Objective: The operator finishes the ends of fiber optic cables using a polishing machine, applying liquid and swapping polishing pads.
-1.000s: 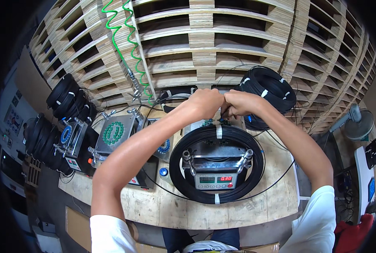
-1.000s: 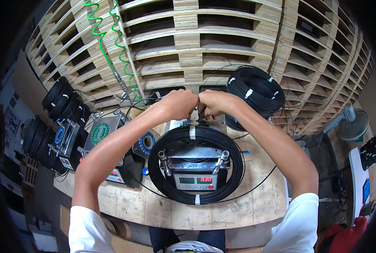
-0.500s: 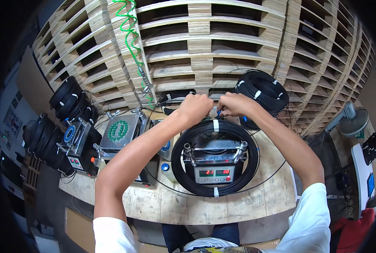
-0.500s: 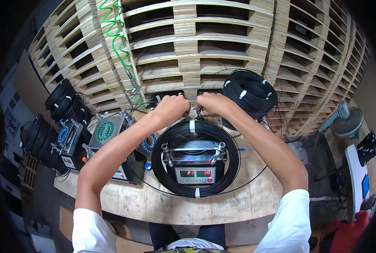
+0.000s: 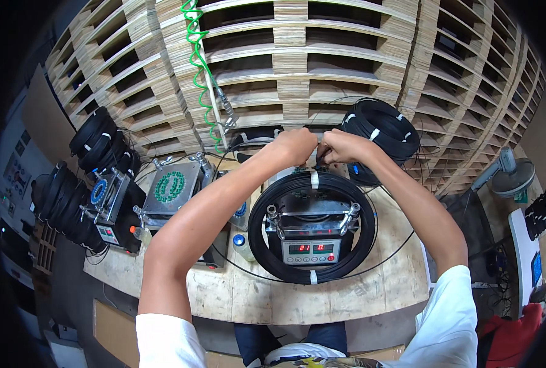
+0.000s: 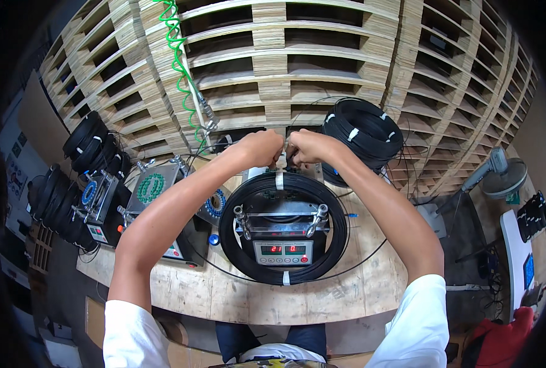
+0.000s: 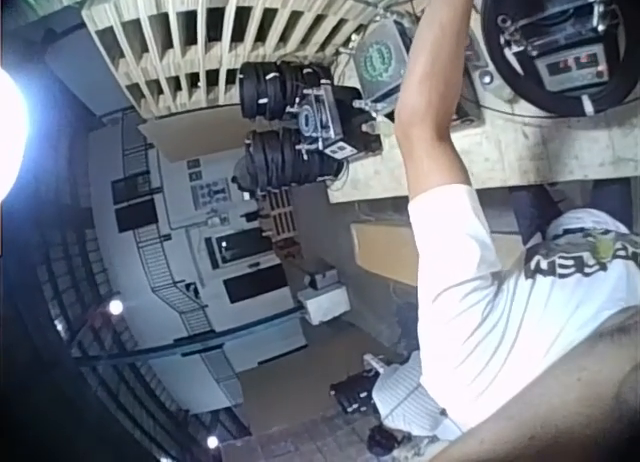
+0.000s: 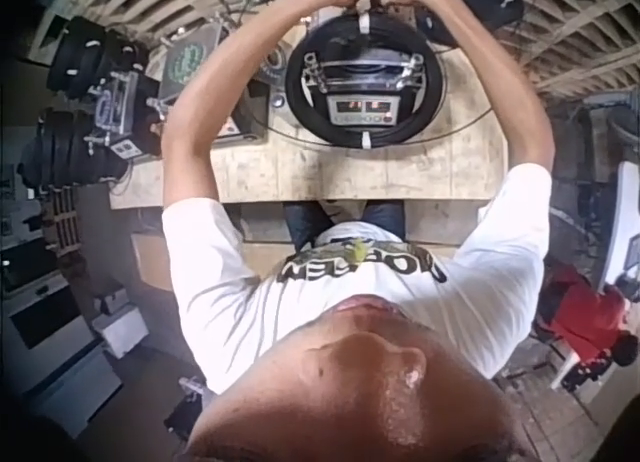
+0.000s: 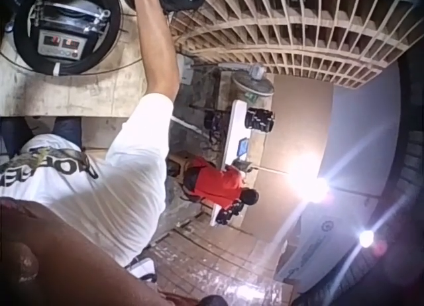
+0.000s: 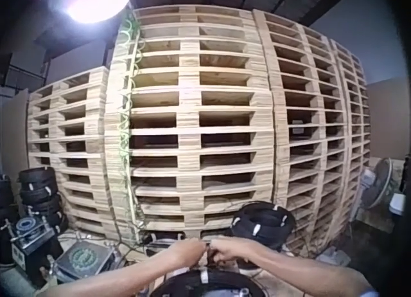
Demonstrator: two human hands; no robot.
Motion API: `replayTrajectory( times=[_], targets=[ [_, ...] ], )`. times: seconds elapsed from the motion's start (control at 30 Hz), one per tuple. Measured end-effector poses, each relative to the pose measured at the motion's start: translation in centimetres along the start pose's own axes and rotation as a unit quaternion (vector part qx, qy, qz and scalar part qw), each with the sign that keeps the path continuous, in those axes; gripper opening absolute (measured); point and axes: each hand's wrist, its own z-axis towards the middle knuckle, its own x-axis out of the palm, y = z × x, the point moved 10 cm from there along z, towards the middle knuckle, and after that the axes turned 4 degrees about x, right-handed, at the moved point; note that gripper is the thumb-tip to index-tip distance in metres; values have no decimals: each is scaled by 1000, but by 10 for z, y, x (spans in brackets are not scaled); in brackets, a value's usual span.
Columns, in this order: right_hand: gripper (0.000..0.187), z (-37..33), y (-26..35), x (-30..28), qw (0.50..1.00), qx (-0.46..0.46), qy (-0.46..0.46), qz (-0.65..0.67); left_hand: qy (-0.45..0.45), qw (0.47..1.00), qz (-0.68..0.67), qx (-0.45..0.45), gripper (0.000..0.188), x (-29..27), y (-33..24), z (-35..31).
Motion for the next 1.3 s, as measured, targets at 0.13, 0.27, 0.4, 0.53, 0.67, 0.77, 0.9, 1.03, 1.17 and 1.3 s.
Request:
replayTrajectory(
  times=[0.13, 0.27, 0.4, 0.53, 0.67, 0.77, 0.9, 1.03, 1.17, 1.3],
  targets=[
    [27, -26, 23, -31, 990, -52, -119, -48, -229, 962, 24, 145, 13, -40, -31, -41],
    [20, -135, 97, -67, 920, -153, -344, -107, -257, 928, -255, 91, 20, -56, -25, -108],
    [22, -150, 55, -15, 977, -18, -201, 69, -234, 927, -294, 6, 27, 4, 28, -143],
    [30, -137, -13, 10, 954, -46, -291, 53, -282, 925, -251, 53, 34, 24, 44, -113],
    [39, -80, -59, -1, 934, 5, -342, 102, -268, 948, -135, 107, 33, 23, 53, -62],
    [42, -30, -105, -17, 928, 69, -367, 7, -143, 976, -102, 125, 33, 26, 47, 0],
    [47, 29, -96, -9, 977, 150, -149, 14, 45, 986, -136, 83, 35, 54, 37, 26],
    [51, 44, -104, -6, 973, 225, -42, 20, 51, 972, -199, 112, 31, 56, 40, 34],
    [33, 43, -147, -15, 935, 285, -174, 116, 21, 971, -214, 106, 32, 61, 46, 38],
    [21, 3, -217, -10, 861, 158, -223, 428, 0, 979, -171, 110, 32, 52, 24, 49]
  ],
)
